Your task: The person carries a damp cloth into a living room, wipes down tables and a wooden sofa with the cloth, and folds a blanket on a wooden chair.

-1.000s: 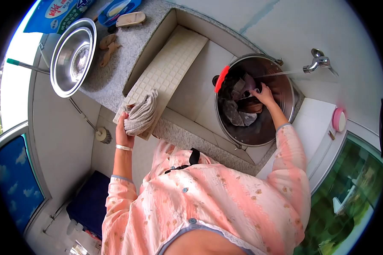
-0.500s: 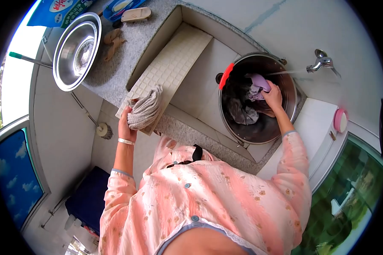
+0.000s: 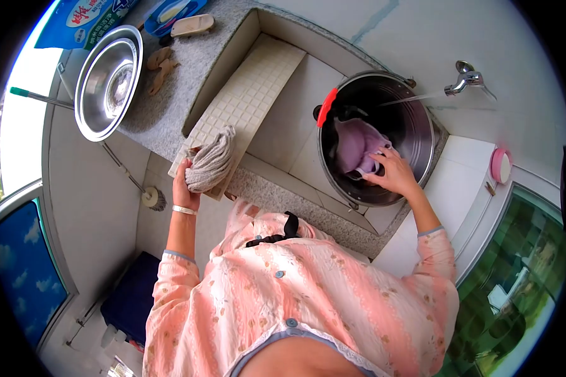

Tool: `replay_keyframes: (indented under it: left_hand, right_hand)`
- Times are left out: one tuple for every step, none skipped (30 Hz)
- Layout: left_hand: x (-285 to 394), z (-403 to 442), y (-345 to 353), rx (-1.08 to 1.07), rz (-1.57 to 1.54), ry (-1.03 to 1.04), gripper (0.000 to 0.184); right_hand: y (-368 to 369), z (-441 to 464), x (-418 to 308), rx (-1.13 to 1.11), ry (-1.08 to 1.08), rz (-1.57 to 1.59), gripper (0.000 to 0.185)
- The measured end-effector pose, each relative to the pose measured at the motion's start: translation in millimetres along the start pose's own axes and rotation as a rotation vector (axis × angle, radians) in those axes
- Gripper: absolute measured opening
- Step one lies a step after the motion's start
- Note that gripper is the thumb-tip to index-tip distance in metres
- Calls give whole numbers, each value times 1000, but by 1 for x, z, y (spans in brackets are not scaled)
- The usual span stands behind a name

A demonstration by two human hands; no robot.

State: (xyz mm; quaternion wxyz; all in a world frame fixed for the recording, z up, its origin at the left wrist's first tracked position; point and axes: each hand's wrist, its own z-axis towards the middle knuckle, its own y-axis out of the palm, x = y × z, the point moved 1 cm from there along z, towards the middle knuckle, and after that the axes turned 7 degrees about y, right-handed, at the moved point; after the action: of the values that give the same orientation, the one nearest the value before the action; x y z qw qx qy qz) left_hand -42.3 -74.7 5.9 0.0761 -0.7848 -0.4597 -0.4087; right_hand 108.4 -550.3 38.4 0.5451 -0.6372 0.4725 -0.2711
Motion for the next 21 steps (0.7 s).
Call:
replay_keyframes:
  left_hand:
    - [-1, 2, -3, -5, -11, -9, 31]
    - [-2, 2, -5, -9, -21, -19, 32]
    - [-2, 1, -4, -6, -19, -18, 32]
    - [-2, 0, -1, -9, -18, 10, 32]
    - [-2, -1, 1, -12, -19, 40, 32]
    - [-2, 1, 2, -9, -20, 43, 32]
    - [-3, 2, 0, -6, -30, 32, 33]
    - [-4, 2, -2, 0, -38, 19, 34]
    - [-4, 3, -5, 8, -40, 22, 34]
    - [-5, 5, -7, 22, -35, 18, 35]
    - [-6, 7, -8, 37, -31, 17, 35]
    - [-6, 7, -8, 45, -35, 24, 35]
    - [-6, 7, -8, 32, -34, 17, 36]
    - [-6, 7, -8, 18, -33, 9, 37]
    - [-5, 5, -7, 25, -31, 14, 37]
    - [-5, 3, -3, 68, -12, 30, 37]
    - [-4, 2, -1, 107, 5, 47, 37]
    - [-4, 3, -2, 72, 9, 35, 36]
    - [-5, 4, -2, 71, 6, 36, 36]
    - [-5, 5, -4, 59, 5, 32, 36]
    - [-5, 5, -5, 50, 1, 29, 35]
  right_hand:
    - [5, 13, 8, -74, 63, 186, 53]
    - [12, 28, 18, -150, 124, 372, 47]
    - [22, 44, 32, -61, 189, 412, 38]
    - [29, 59, 46, -76, 285, 427, 37]
    - [51, 75, 67, -18, 328, 487, 37]
    - [73, 92, 91, -112, 419, 583, 55]
    - [96, 108, 106, -115, 412, 584, 55]
    - [119, 120, 118, -181, 537, 602, 67]
    - [132, 129, 123, -247, 662, 618, 81]
    - [140, 139, 117, -392, 817, 754, 102]
    - [152, 149, 105, -410, 829, 779, 107]
    - [199, 159, 108, -347, 762, 597, 107]
    - [237, 168, 109, -283, 693, 419, 107]
    - [233, 169, 87, -288, 684, 422, 107]
    - [216, 164, 49, -181, 777, 229, 103]
    - [201, 162, 39, -125, 819, 130, 101]
    - [187, 161, 28, -71, 866, 34, 99]
    - [179, 165, 35, -174, 784, 186, 90]
    - [165, 167, 35, -273, 696, 334, 82]
    - [152, 164, 33, -270, 692, 334, 82]
    - [131, 155, 27, -199, 682, 465, 72]
